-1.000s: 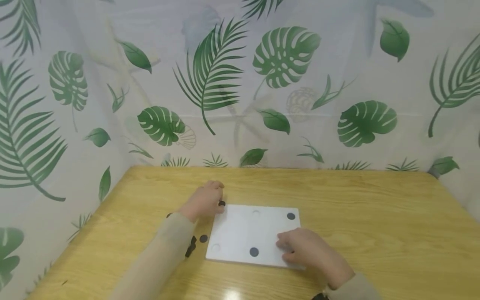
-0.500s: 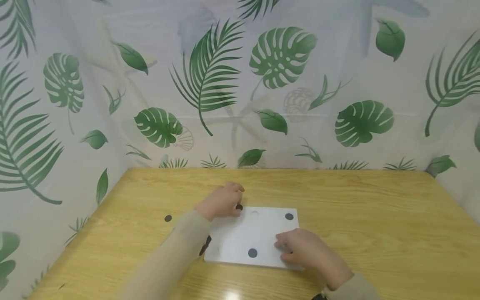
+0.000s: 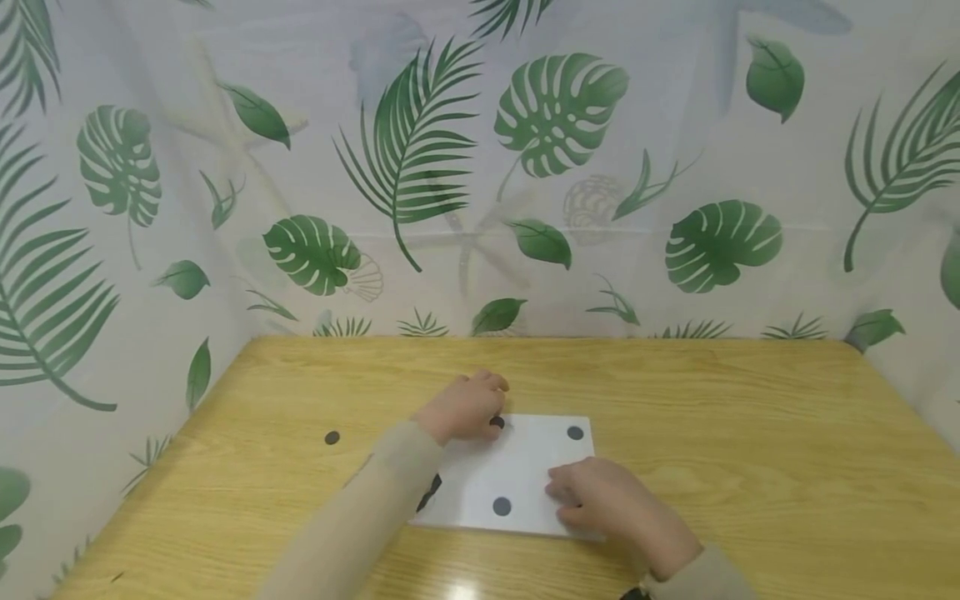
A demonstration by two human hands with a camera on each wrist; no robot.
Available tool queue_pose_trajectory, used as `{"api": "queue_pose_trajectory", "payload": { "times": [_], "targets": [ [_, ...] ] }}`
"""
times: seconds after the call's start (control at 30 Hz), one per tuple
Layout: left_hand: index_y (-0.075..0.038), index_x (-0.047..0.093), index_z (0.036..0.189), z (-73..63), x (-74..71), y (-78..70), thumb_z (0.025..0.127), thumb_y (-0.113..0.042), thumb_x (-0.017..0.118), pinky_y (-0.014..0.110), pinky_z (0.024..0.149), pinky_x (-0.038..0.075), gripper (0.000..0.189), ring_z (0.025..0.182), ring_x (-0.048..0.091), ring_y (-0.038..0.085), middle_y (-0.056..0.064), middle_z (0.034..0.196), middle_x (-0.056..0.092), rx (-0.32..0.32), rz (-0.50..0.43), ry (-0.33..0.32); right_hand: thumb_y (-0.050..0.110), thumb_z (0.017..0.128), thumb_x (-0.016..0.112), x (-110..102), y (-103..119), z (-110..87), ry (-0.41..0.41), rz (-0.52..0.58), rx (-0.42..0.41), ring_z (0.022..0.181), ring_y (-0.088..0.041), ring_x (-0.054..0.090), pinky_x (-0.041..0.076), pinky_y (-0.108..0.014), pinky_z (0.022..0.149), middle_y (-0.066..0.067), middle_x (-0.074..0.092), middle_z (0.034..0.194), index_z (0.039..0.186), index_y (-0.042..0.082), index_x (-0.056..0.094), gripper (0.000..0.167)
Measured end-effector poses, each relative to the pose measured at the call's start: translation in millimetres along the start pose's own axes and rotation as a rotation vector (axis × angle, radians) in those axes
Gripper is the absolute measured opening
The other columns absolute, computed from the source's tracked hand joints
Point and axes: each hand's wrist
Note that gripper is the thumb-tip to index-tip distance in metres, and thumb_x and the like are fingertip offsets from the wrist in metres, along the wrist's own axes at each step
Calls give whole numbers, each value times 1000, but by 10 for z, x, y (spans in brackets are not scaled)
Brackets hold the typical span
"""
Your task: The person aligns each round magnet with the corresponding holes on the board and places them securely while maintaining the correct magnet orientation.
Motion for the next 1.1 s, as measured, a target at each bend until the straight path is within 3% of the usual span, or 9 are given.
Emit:
{"api": "queue_pose_trajectory", "payload": {
  "times": [0.5,0.93,1.1],
  "targets": [
    [-14,59,113,62,35,-97,84,-31,59,41,95,31,34,116,37,16,-2,126,44,10,2,40,13,72,69,10,-17,-2,-8,-28,-25,97,-28,57,44,-41,79,-10,61,108,95,6,68,23],
    [-15,61,110,11,36,-125,83,-32,60,38,91,36,32,114,39,15,-2,124,45,22,63,19,14,72,69,14,7,-16,19,-3,21,102,-28,54,41,-43,84,-11,58,112,98,5,67,28],
    [-15,65,96,-60,41,-65,80,-31,63,36,88,38,22,114,39,16,-1,125,45,55,37,-31,14,71,69,9,13,-34,19,-6,23,103,-29,54,40,-43,85,-12,57,113,99,5,67,29]
  ]
}}
Point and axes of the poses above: each hand's wrist, its own z-axis towards the middle knuckle, its own x-axis out of the palm, y = z × x
